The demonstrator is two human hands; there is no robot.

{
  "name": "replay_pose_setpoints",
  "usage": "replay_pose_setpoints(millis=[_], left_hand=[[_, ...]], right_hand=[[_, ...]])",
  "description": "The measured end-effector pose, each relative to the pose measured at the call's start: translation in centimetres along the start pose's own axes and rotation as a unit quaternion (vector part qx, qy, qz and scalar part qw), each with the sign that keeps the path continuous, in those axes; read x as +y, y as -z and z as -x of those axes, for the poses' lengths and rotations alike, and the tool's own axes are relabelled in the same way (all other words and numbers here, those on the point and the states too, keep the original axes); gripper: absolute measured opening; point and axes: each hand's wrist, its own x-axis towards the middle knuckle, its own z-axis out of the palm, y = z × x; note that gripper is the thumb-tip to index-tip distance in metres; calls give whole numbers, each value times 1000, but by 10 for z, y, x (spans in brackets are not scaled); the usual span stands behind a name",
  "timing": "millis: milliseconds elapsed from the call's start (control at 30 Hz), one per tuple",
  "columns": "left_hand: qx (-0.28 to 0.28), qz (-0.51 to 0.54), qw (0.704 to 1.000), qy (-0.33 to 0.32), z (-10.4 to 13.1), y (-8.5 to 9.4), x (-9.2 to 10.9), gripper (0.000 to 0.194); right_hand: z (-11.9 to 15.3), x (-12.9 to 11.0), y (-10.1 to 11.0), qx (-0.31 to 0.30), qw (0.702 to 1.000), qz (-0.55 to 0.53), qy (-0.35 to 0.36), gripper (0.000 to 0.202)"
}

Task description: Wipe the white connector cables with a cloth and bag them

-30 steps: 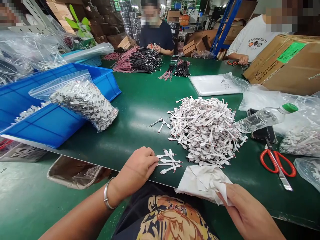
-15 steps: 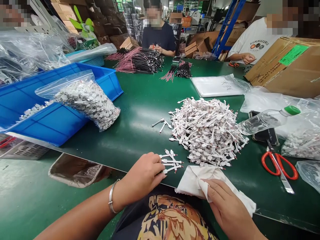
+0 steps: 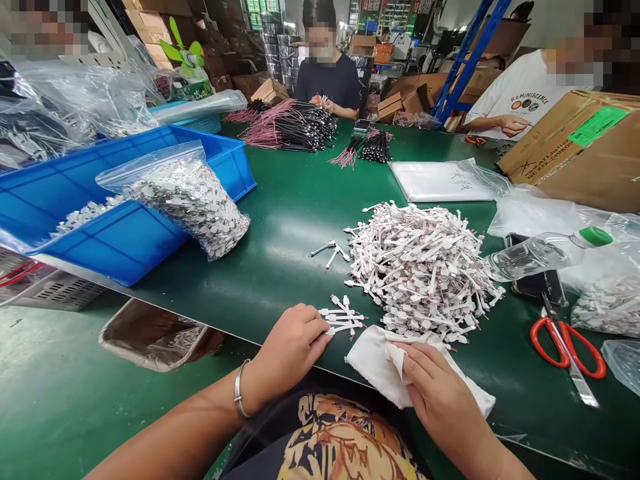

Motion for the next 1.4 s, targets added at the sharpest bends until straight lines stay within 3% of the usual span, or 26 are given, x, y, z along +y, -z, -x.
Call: replay_pose_setpoints(millis=[500,800,1000,1400], left_hand=[[47,2,999,2,-2,3,-6,19],[-66,-139,985,-80,-42,25,-7,22],[-90,-199,966,-142,-52,27,-4,22],[-152,-159,956,-195,-72,33,-12,10]], right_hand=[[52,7,25,-1,996,88,6,29],[68,14,17,-12,994,97,-44,29],[69,12,17,-5,995,85,-45,29],[71,10,19,16,996,77,-40,30]])
